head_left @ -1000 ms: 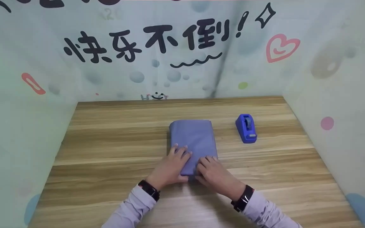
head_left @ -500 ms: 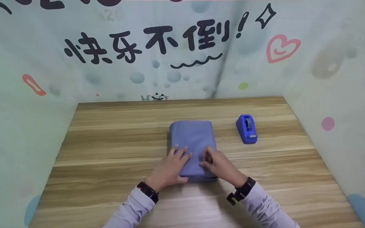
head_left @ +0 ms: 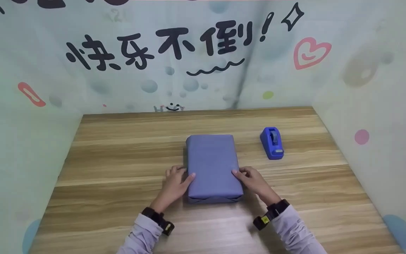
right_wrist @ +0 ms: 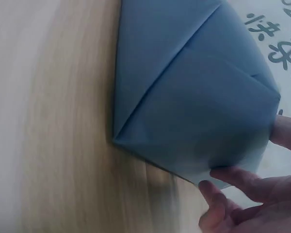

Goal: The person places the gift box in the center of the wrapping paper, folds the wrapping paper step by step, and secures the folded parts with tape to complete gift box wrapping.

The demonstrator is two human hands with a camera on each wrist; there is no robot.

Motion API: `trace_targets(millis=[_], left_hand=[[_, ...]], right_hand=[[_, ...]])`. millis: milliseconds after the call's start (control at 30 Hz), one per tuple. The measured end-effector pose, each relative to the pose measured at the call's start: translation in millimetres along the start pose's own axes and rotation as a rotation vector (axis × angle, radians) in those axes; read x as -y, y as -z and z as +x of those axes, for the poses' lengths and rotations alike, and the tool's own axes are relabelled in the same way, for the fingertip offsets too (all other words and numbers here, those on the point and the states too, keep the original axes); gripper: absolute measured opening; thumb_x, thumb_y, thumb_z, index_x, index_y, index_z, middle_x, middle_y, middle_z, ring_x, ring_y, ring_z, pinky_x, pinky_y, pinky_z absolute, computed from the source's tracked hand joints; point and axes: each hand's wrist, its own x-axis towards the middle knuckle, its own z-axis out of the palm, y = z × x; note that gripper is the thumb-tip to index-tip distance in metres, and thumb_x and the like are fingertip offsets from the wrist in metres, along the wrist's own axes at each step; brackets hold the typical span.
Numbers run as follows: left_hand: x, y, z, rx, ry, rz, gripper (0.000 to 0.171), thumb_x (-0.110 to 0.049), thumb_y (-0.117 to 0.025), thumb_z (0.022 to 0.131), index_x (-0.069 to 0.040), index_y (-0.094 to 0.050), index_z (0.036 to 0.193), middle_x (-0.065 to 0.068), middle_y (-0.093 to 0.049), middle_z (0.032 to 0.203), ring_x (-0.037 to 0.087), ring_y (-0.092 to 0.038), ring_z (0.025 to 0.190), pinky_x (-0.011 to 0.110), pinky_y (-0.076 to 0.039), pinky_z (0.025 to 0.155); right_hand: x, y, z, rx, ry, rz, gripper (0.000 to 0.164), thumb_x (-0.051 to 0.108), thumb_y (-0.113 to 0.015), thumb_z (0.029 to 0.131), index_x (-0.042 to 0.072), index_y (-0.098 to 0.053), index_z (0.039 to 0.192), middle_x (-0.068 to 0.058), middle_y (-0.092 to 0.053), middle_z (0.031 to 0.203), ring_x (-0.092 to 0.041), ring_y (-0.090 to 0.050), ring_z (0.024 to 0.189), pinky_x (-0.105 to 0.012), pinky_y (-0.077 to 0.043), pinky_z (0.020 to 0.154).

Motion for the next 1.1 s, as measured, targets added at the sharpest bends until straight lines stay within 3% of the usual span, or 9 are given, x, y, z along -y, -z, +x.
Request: trace_targets(millis=[100,233,333,433,533,667,833,967,1100], left_hand=[[0.3,-0.2,0.4,0.030,-0.013,-0.179,0.047,-0.029,-0.051,0.095,0.009,-0.046,0.121,0.028,-0.044,0.128,0.040,-0.039,0.121,0.057,-0.036,0.098],[-0.9,2.7,-1.0,0.031,-0.047,-0.473,0.037,-0.020,-0.053,0.094,0.003,-0.034,0.115,0.029,-0.043,0.127,0.040,-0.042,0.123,0.050,-0.039,0.101],[-0.1,4.8,-1.9,0.029,-0.075,-0.602,0.039,-0.016,-0.056,0.092,0.003,-0.030,0.114,0.028,-0.040,0.130,0.040,-0.039,0.127,0.049,-0.035,0.106],[3.0,5.8,-4.2,0.071,-0.080,-0.650,0.051,-0.015,-0.063,0.088,0.001,-0.029,0.122,0.026,-0.038,0.135,0.038,-0.037,0.130,0.048,-0.033,0.108],[3.4,7.1,-6.2,0.124,-0.073,-0.641,0.075,-0.020,-0.073,0.080,-0.004,-0.024,0.134,0.022,-0.034,0.141,0.036,-0.032,0.133,0.049,-0.029,0.110],[-4.0,10.6,-2.3,0.155,-0.084,-0.617,0.101,-0.033,-0.079,0.072,-0.009,-0.015,0.146,0.021,-0.025,0.149,0.036,-0.022,0.139,0.051,-0.019,0.114],[-17.0,6.2,7.8,0.156,-0.085,-0.678,0.108,-0.041,-0.077,0.071,-0.009,-0.010,0.150,0.019,-0.017,0.154,0.032,-0.016,0.142,0.048,-0.013,0.116],[-24.8,-1.4,7.0,0.117,-0.048,-0.745,0.100,-0.038,-0.075,0.073,-0.016,-0.013,0.149,0.016,-0.031,0.147,0.029,-0.033,0.132,0.044,-0.025,0.112],[-31.7,-5.6,2.4,0.066,-0.074,-0.800,0.092,-0.033,-0.071,0.077,-0.017,-0.015,0.148,0.017,-0.040,0.135,0.028,-0.044,0.119,0.040,-0.034,0.103]], right_hand=[[2.9,2.4,-6.9,0.046,0.022,0.108,0.030,0.023,-0.057,0.093,-0.002,-0.057,0.110,-0.011,-0.057,0.099,-0.014,-0.050,0.084,-0.027,-0.043,0.073],[-0.5,7.6,-12.8,0.106,0.123,0.248,0.031,0.019,-0.058,0.092,0.001,-0.046,0.113,-0.015,-0.055,0.112,-0.021,-0.054,0.100,-0.031,-0.047,0.082],[-7.6,10.8,-14.7,0.124,0.208,0.313,0.038,0.015,-0.061,0.089,0.002,-0.040,0.119,-0.018,-0.051,0.126,-0.030,-0.052,0.114,-0.034,-0.049,0.087],[-15.6,14.1,-17.4,0.156,0.236,0.346,0.054,0.007,-0.064,0.086,0.004,-0.032,0.129,-0.021,-0.040,0.138,-0.036,-0.043,0.124,-0.042,-0.044,0.098],[-19.5,17.6,-20.0,0.180,0.227,0.339,0.079,0.004,-0.068,0.081,0.009,-0.018,0.142,-0.019,-0.029,0.147,-0.035,-0.032,0.133,-0.049,-0.030,0.109],[-11.0,21.2,-20.6,0.189,0.266,0.376,0.098,0.011,-0.072,0.078,0.016,-0.006,0.150,-0.013,-0.017,0.154,-0.029,-0.019,0.140,-0.048,-0.015,0.115],[7.0,17.6,-16.9,0.148,0.287,0.470,0.092,0.026,-0.076,0.075,0.006,-0.021,0.146,-0.015,-0.033,0.145,-0.022,-0.033,0.131,-0.037,-0.023,0.112],[16.3,8.7,-17.4,0.035,0.215,0.479,0.079,0.023,-0.075,0.077,-0.003,-0.031,0.137,-0.017,-0.045,0.130,-0.013,-0.046,0.113,-0.024,-0.036,0.100],[22.3,2.9,-18.9,-0.045,0.192,0.526,0.081,0.018,-0.073,0.078,0.000,-0.026,0.142,-0.019,-0.043,0.133,-0.017,-0.043,0.117,-0.029,-0.033,0.103]])
